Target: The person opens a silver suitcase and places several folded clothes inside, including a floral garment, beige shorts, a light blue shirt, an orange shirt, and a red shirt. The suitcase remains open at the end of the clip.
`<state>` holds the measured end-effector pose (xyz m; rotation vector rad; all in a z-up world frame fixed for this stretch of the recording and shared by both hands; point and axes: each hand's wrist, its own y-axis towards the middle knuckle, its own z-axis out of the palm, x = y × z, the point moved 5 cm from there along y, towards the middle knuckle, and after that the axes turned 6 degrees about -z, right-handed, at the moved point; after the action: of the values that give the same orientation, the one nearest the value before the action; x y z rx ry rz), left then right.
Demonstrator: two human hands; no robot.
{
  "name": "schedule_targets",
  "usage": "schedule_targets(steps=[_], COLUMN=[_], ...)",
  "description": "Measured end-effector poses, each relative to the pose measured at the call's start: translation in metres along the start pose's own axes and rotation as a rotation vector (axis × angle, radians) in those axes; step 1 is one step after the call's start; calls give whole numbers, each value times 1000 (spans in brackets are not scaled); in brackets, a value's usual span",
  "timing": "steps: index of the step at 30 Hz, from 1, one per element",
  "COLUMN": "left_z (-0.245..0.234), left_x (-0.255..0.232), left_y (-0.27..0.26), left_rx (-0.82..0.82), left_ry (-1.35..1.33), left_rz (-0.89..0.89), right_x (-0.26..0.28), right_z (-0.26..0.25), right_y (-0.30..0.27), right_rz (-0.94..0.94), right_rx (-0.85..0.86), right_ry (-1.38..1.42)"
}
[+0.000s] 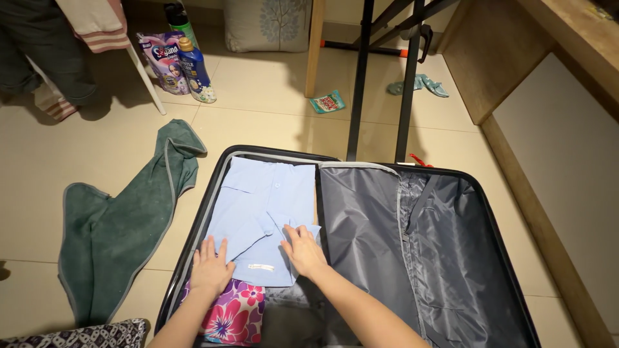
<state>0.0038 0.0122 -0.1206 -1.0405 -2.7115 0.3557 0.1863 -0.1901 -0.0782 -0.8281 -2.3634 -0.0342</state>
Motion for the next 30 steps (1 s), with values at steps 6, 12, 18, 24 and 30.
schedule_targets(steps=[6, 12, 18, 24, 30], left_z=[30, 2, -37, -52, -54], left_x=[5, -20, -56, -88, -121], left_y=[17, 23, 14, 22, 33], left_rx=[94, 31, -9, -28, 28], left_ry=[-74, -420, -540, -642, -688], left_rz=[8, -53, -30, 1, -49], right_x=[-35, -33, -8, 1, -2], right_z=[26, 21, -7, -32, -63], right_y=[-12, -19, -27, -27, -22], right_rz=[-37, -2, -25, -51, -10], right_rx=[382, 393, 355, 293, 205], right_ry=[-104, -161, -214, -197, -144])
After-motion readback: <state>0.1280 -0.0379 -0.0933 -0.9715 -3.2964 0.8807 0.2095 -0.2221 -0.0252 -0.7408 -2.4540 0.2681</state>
